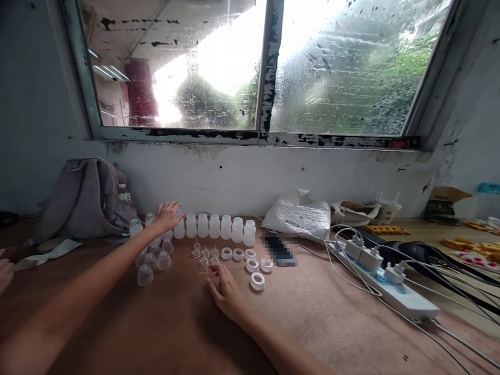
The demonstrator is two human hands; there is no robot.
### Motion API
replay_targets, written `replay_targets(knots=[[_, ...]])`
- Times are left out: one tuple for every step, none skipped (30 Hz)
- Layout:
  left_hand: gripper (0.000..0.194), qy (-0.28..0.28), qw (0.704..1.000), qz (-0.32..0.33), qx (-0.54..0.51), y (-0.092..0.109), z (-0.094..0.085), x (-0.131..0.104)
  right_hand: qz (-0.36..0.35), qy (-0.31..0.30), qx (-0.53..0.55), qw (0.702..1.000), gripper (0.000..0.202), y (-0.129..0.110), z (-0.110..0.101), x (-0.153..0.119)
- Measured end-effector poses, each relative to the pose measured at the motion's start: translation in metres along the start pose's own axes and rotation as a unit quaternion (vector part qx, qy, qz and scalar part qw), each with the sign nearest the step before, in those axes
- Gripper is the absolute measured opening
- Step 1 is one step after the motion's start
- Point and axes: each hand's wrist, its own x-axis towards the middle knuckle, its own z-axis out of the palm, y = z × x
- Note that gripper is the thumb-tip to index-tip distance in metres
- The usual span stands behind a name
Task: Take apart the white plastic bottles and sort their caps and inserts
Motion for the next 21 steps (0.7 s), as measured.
replay_targets(knots=[[0.031, -0.008, 1.0, 0.018, -0.01, 0.006, -0.003, -0.008, -0.001, -0.001, -0.006, 1.0, 0.023, 0.002, 0.001, 0.0], [0.028, -0.022, 0.999, 0.034, -0.025, 0.012, -0.005, -0.018, -0.003, -0.003, -0.013, 1.0, 0.022, 0.004, 0.001, 0.001], [0.026, -0.037, 0.997, 0.048, -0.045, 0.019, -0.006, -0.03, -0.007, -0.006, -0.022, 1.0, 0.02, 0.006, 0.002, 0.001], [0.025, -0.049, 0.995, 0.06, -0.069, 0.027, -0.004, -0.042, -0.012, -0.008, -0.031, 0.999, 0.019, 0.009, 0.003, 0.001], [0.025, -0.055, 0.991, 0.072, -0.095, 0.034, -0.001, -0.055, -0.019, -0.009, -0.039, 0.999, 0.017, 0.011, 0.003, 0.002], [0.024, -0.059, 0.988, 0.081, -0.115, 0.042, 0.003, -0.067, -0.025, -0.009, -0.045, 0.999, 0.016, 0.013, 0.004, 0.002], [0.023, -0.066, 0.985, 0.097, -0.128, 0.049, 0.009, -0.079, -0.029, -0.006, -0.048, 0.998, 0.016, 0.014, 0.004, 0.003], [0.023, -0.071, 0.982, 0.112, -0.135, 0.056, 0.016, -0.09, -0.032, -0.002, -0.05, 0.998, 0.016, 0.016, 0.004, 0.003], [0.022, -0.075, 0.979, 0.125, -0.14, 0.063, 0.024, -0.099, -0.033, 0.001, -0.053, 0.998, 0.016, 0.017, 0.004, 0.004], [0.021, -0.072, 0.978, 0.134, -0.144, 0.068, 0.031, -0.105, -0.033, 0.004, -0.057, 0.998, 0.017, 0.018, 0.004, 0.004], [0.021, -0.066, 0.978, 0.136, -0.147, 0.073, 0.038, -0.11, -0.033, 0.007, -0.063, 0.997, 0.018, 0.019, 0.003, 0.005], [0.02, -0.06, 0.979, 0.128, -0.148, 0.077, 0.045, -0.112, -0.032, 0.01, -0.073, 0.997, 0.018, 0.02, 0.002, 0.006], [0.019, -0.053, 0.981, 0.112, -0.146, 0.079, 0.051, -0.112, -0.03, 0.013, -0.088, 0.996, 0.019, 0.021, 0.0, 0.007], [0.018, -0.045, 0.984, 0.093, -0.143, 0.08, 0.056, -0.111, -0.027, 0.018, -0.107, 0.994, 0.02, 0.023, -0.001, 0.009], [0.017, -0.04, 0.987, 0.071, -0.138, 0.081, 0.06, -0.108, -0.023, 0.025, -0.129, 0.991, 0.02, 0.024, -0.003, 0.01], [0.017, -0.036, 0.989, 0.052, -0.134, 0.081, 0.064, -0.105, -0.019, 0.034, -0.154, 0.987, 0.021, 0.026, -0.005, 0.012], [0.018, -0.035, 0.99, 0.037, -0.132, 0.08, 0.068, -0.101, -0.015, 0.043, -0.181, 0.982, 0.022, 0.028, -0.007, 0.014], [0.02, -0.037, 0.99, 0.028, -0.131, 0.079, 0.071, -0.098, -0.01, 0.053, -0.209, 0.976, 0.023, 0.031, -0.008, 0.016], [0.021, -0.041, 0.99, 0.022, -0.132, 0.078, 0.073, -0.095, -0.006, 0.062, -0.238, 0.969, 0.026, 0.034, -0.009, 0.017], [0.021, -0.047, 0.989, 0.019, -0.136, 0.077, 0.075, -0.094, -0.003, 0.071, -0.267, 0.961, 0.03, 0.037, -0.009, 0.019], [0.019, -0.05, 0.989, 0.018, -0.141, 0.077, 0.076, -0.093, 0.0, 0.077, -0.295, 0.953, 0.035, 0.041, -0.009, 0.021]])
